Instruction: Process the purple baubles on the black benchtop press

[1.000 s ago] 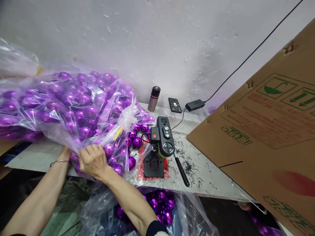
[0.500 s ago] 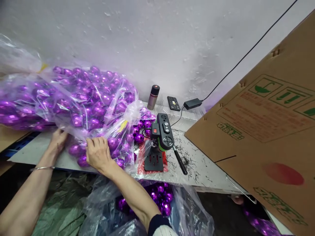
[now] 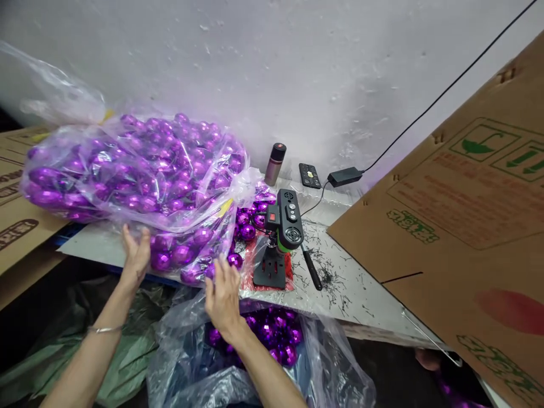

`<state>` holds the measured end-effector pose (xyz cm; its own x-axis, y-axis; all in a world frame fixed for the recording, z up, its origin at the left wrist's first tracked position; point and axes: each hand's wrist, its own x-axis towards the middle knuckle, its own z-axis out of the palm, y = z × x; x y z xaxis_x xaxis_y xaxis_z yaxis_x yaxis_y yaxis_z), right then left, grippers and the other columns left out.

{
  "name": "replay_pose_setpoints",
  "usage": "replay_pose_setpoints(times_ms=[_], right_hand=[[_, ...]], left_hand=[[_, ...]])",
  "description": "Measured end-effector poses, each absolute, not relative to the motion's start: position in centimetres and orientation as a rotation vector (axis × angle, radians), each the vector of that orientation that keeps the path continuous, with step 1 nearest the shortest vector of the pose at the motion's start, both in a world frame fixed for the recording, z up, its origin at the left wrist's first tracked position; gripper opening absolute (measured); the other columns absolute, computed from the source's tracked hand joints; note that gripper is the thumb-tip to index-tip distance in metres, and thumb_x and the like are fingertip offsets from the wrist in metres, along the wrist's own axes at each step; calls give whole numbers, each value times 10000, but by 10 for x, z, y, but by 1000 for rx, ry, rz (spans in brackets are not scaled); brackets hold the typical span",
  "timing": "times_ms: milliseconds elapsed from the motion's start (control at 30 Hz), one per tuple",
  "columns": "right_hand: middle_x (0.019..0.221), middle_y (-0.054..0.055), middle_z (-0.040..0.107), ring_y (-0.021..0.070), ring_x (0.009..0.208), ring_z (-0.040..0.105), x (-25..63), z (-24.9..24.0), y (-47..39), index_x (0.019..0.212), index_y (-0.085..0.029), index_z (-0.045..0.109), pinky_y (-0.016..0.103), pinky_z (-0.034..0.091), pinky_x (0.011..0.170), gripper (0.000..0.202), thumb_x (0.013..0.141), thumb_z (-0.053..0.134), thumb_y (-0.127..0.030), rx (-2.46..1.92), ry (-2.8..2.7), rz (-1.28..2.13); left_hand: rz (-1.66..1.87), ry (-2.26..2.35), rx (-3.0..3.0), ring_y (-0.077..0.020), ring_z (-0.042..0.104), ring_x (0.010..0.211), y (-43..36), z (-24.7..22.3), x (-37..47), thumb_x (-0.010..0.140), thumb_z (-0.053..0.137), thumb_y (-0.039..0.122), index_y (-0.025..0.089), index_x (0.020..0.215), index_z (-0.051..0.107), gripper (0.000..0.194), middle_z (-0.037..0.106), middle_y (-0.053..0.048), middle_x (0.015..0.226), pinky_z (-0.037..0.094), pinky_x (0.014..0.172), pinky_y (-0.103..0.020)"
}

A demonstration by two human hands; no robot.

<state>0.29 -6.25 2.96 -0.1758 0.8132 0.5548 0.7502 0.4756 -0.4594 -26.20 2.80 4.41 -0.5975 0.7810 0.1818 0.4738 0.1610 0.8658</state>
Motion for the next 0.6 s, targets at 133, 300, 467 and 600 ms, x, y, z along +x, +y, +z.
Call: replay_pose_setpoints(times_ms=[133, 300, 467, 600], right_hand=[[1685, 233, 490, 288, 1469, 594, -35, 30, -60, 1708, -164, 284, 446, 541, 1142, 696, 1066, 510, -309, -1141, -2098, 162], [1725, 245, 424, 299, 1456, 591, -51, 25, -58, 1725, -133, 201, 460, 541, 1146, 769, 1048, 524, -302, -1090, -2156, 207], [1726, 270, 406, 328, 1509, 558, -54, 21, -57, 1726, -109, 170, 493, 565, 1146, 791, 1043, 526, -285, -1053, -2173, 241], [1735, 252, 400, 320, 1566, 513, -46, 22, -59, 1729, -131, 171, 493, 563, 1192, 802, 1033, 549, -255, -1015, -2181, 260]], left_hand=[[1422, 2053, 971, -356, 84, 1723, 66, 61, -235, 1046, 449, 624, 58, 1727, 211, 917, 171, -261, 1822, 119, 1389, -557], [1480, 2048, 1010, -288, 69, 1728, 100, 58, -215, 1085, 366, 420, 7, 1719, 189, 777, 134, -262, 1825, 69, 1401, -487], [1386, 2007, 1091, -327, -43, 1720, 117, 55, -213, 1056, 430, 320, -49, 1702, 166, 789, 40, -309, 1814, 85, 1390, -533], [1385, 2008, 1122, -323, 95, 1723, 111, 55, -227, 1062, 445, 383, 10, 1712, 227, 780, 154, -278, 1816, 120, 1394, -505]])
